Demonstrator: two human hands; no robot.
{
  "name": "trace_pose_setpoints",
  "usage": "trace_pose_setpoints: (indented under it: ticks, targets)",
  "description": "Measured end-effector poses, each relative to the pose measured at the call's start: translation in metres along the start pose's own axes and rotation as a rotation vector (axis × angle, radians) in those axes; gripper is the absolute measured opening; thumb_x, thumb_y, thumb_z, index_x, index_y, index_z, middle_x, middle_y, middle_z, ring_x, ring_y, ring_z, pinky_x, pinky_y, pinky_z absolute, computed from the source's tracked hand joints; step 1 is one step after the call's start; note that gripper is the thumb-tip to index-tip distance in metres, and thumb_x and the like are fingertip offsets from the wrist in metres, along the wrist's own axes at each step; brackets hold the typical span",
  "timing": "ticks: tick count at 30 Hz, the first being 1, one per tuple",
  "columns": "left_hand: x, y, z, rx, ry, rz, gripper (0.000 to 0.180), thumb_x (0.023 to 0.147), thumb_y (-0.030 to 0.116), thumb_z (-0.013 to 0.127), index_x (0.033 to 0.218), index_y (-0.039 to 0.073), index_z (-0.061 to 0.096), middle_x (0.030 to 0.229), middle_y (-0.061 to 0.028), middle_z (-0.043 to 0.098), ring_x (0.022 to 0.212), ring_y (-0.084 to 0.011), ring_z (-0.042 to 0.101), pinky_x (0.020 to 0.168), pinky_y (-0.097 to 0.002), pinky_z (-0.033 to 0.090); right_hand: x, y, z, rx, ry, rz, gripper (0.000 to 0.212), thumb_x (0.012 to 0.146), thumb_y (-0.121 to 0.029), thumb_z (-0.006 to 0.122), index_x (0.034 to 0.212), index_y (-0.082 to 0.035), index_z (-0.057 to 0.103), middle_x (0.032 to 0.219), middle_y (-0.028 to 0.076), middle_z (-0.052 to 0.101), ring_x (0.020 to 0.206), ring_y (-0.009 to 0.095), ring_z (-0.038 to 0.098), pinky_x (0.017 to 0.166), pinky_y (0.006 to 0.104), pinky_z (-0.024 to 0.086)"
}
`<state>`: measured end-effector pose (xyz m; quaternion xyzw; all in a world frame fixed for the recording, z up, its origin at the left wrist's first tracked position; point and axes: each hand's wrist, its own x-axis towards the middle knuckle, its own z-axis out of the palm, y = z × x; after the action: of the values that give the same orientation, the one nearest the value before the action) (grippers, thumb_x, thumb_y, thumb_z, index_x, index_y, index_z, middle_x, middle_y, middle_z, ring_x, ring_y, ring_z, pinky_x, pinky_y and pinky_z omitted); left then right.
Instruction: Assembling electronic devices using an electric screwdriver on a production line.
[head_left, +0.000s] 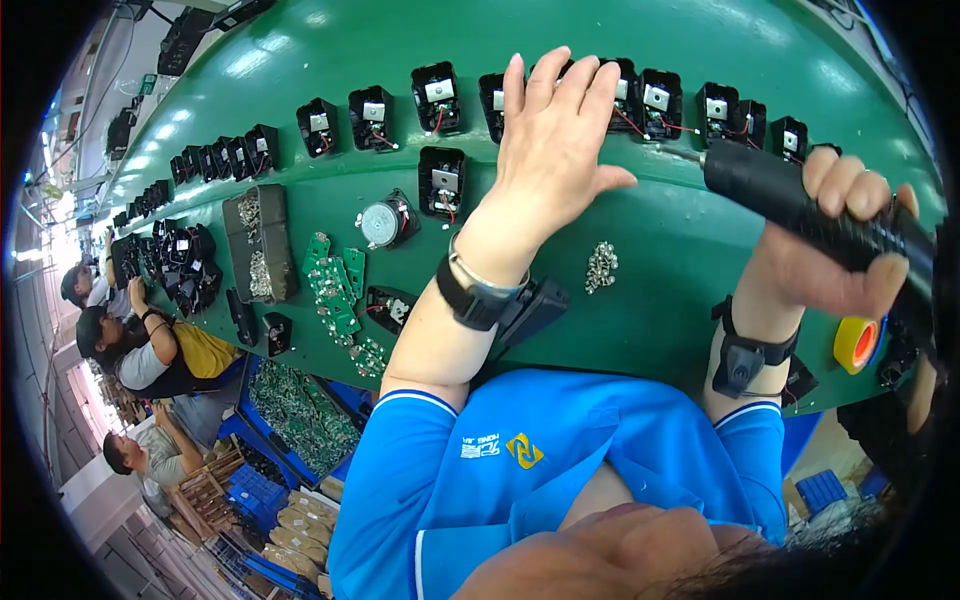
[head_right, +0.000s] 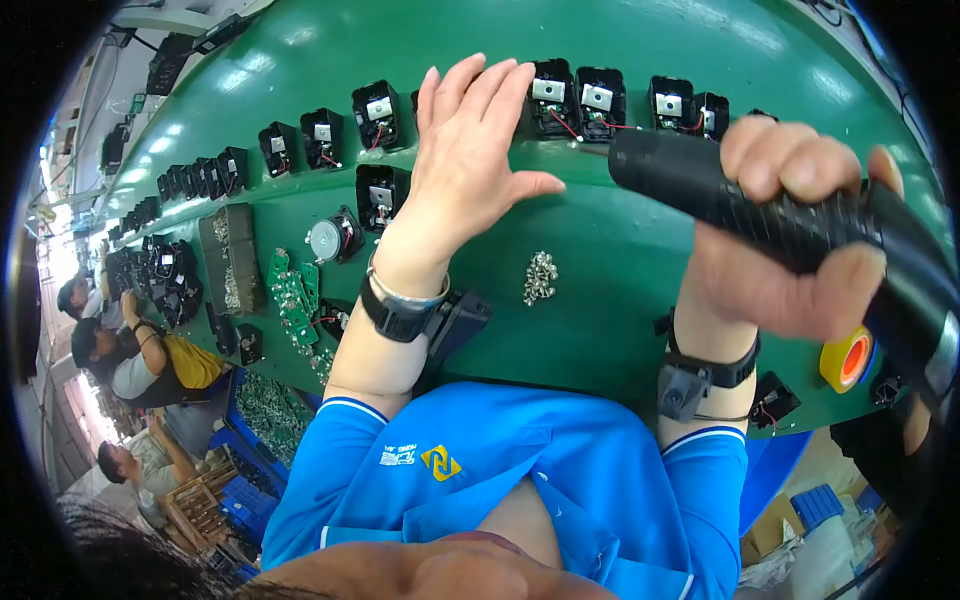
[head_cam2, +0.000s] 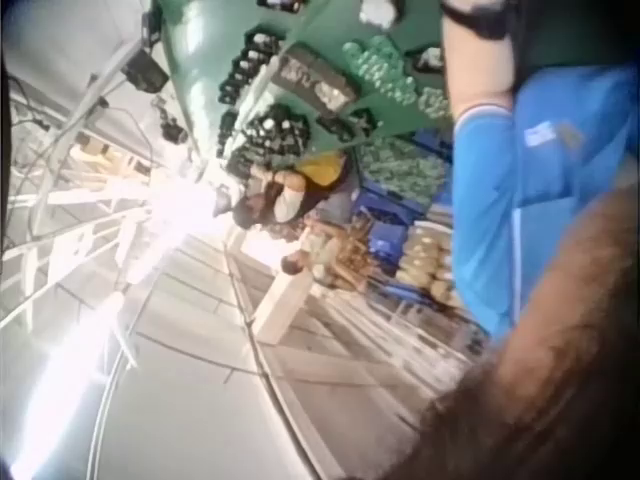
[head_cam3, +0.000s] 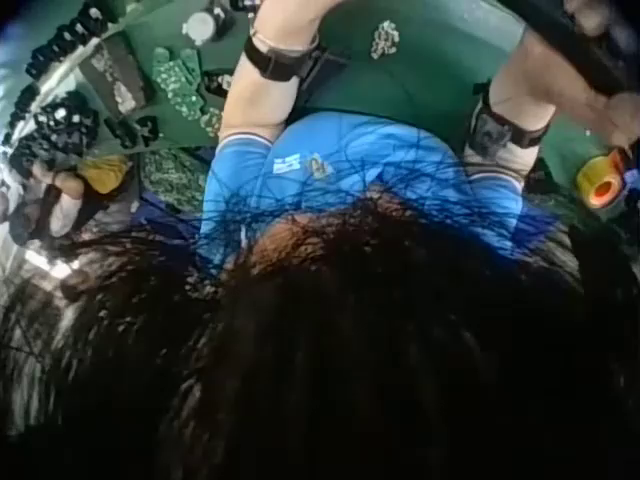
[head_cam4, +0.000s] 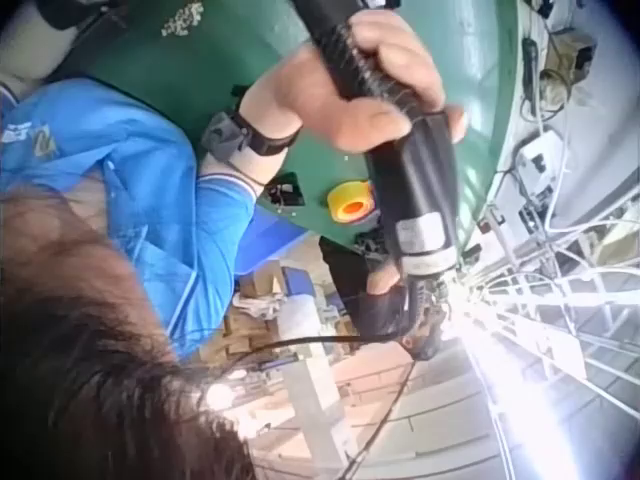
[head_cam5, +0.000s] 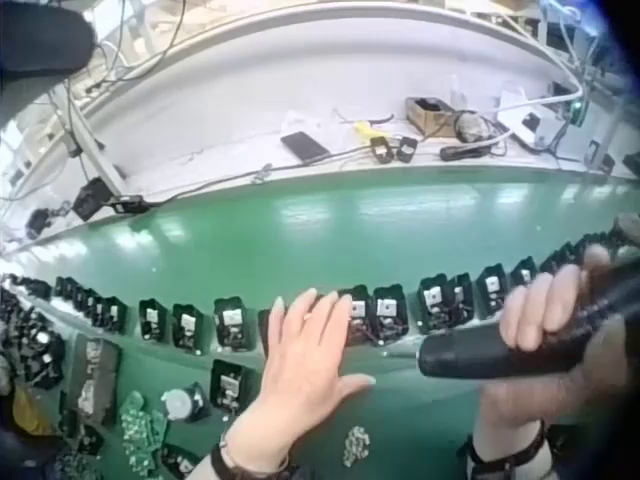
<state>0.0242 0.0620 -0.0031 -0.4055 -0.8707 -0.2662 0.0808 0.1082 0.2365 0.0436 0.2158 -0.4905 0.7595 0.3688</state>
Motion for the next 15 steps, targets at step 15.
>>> trace_pose_setpoints:
  ticks: [15]
  targets:
    - [0.012,-0.039,0.045,-0.032,0.058,0.043,0.065,0.041,0.025,0.074,0.097,0.005,0.045,0.088,-0.0083,0.045,0.096,-0.024,0.038,0.092,-0.0472,0.016,0.005,0.084,-0.007,-0.068,0.309,0.046,0.031,0.073,-0.023,0.041,0.097,-0.004,0.037,0.066,0.008,0.05,0.055,0.019,0.044,0.055,0.0343,0.035]
